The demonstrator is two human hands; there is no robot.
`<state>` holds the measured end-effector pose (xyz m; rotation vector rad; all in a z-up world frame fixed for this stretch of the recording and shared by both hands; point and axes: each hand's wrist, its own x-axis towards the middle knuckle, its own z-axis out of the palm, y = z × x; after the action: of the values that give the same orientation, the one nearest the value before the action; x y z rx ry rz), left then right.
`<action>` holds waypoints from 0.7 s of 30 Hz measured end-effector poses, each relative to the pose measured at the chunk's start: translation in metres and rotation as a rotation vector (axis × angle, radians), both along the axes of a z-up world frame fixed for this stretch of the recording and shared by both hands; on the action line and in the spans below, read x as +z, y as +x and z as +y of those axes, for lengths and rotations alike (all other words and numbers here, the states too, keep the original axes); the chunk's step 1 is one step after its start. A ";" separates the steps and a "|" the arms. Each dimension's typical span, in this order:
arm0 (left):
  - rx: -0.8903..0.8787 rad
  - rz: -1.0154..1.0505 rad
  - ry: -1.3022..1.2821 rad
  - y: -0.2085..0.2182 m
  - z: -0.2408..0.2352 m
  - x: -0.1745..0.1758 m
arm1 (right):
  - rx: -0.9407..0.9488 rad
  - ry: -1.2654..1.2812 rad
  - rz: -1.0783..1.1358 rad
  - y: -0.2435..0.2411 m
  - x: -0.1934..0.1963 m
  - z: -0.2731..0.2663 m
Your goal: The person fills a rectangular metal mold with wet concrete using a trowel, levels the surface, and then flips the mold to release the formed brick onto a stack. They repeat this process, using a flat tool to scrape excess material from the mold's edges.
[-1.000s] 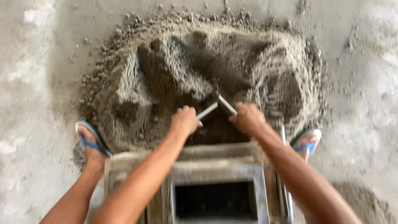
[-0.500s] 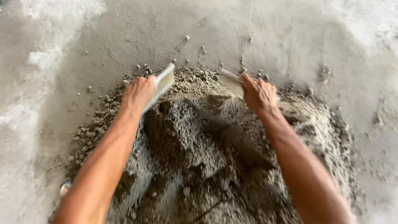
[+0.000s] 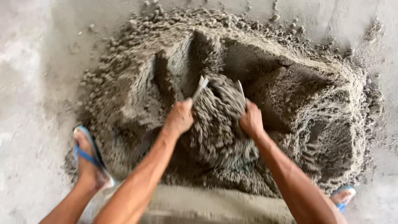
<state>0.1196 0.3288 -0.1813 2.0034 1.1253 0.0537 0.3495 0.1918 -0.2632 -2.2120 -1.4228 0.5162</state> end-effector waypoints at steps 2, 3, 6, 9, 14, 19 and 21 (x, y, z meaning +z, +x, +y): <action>-0.033 0.101 -0.217 -0.016 -0.035 -0.005 | -0.201 -0.178 0.210 -0.037 0.020 -0.050; -0.035 0.102 -0.227 -0.027 -0.053 -0.009 | -0.204 -0.188 0.210 -0.046 0.021 -0.066; -0.058 0.078 -0.172 -0.046 -0.088 -0.020 | -0.557 -0.339 0.500 -0.054 0.018 -0.102; 0.003 0.030 -0.238 -0.052 -0.105 -0.016 | -0.586 -0.144 0.614 -0.044 0.007 -0.123; 0.049 0.023 -0.220 -0.046 -0.107 0.072 | -0.531 -0.051 0.577 -0.049 0.063 -0.135; 0.026 0.012 -0.094 -0.048 -0.112 0.180 | -0.494 0.137 0.532 -0.048 0.168 -0.125; 0.023 0.001 -0.065 -0.052 -0.126 0.222 | -0.387 0.256 0.496 -0.048 0.196 -0.135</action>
<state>0.0672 0.2025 0.0408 1.9328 1.1367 0.0280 0.3012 0.0564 -0.0672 -1.9084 -0.7389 0.6449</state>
